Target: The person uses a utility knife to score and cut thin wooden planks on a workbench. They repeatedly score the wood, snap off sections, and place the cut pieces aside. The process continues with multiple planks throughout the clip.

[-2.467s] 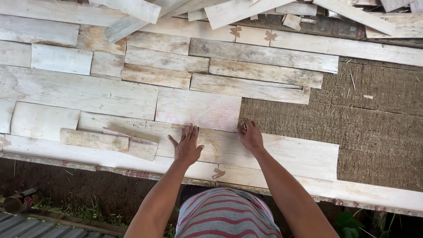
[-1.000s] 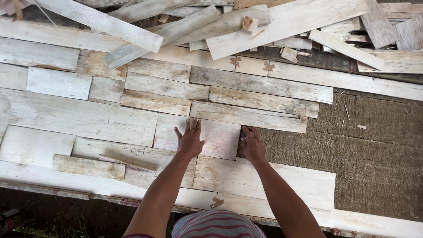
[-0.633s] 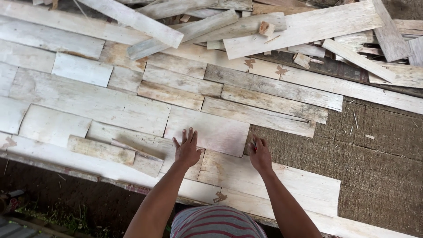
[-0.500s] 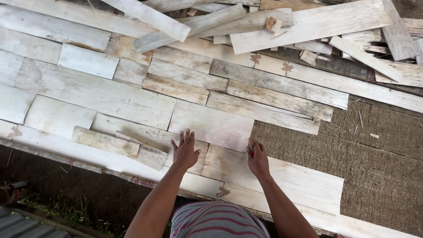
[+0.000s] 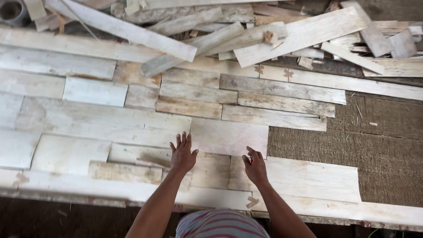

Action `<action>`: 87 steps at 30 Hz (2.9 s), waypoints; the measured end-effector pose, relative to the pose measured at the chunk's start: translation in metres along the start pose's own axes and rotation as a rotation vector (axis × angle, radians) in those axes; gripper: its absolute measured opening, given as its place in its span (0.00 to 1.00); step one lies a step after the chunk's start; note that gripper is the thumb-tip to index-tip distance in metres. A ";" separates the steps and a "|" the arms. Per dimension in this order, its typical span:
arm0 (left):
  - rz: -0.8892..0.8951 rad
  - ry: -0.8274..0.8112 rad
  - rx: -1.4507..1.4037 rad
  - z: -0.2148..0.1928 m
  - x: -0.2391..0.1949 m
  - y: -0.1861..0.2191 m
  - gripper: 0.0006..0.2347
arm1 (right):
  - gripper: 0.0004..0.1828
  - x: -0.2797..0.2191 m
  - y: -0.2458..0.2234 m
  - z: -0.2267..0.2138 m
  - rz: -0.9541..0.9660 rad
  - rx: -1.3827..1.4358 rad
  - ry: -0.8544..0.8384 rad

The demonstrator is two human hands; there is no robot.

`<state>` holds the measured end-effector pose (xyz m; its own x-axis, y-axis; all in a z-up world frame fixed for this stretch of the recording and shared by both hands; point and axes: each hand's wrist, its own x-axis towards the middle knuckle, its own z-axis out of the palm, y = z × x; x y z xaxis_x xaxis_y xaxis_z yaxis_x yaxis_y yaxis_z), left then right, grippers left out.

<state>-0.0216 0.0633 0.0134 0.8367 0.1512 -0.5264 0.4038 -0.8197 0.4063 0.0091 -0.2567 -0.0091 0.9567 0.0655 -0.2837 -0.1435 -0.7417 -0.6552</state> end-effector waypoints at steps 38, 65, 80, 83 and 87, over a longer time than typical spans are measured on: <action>0.494 0.186 -0.328 -0.089 0.311 0.187 0.29 | 0.10 0.396 -0.164 -0.019 0.279 0.872 0.613; 0.011 0.089 -1.443 0.006 0.082 0.073 0.12 | 0.23 0.058 -0.182 0.041 -0.254 0.704 0.388; -0.044 -0.127 -1.847 -0.017 -0.015 -0.001 0.17 | 0.19 0.030 -0.156 0.058 0.206 1.120 0.212; -0.058 -0.111 -1.827 -0.007 -0.018 -0.027 0.18 | 0.19 0.038 -0.126 0.073 0.181 1.179 0.180; -0.097 -0.030 -1.722 -0.005 -0.028 -0.055 0.15 | 0.16 0.022 -0.123 0.068 0.152 1.229 0.073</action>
<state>-0.0659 0.1068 0.0092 0.7885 0.1347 -0.6002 0.3663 0.6811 0.6340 0.0310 -0.1186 0.0178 0.9158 -0.0329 -0.4003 -0.3588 0.3811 -0.8521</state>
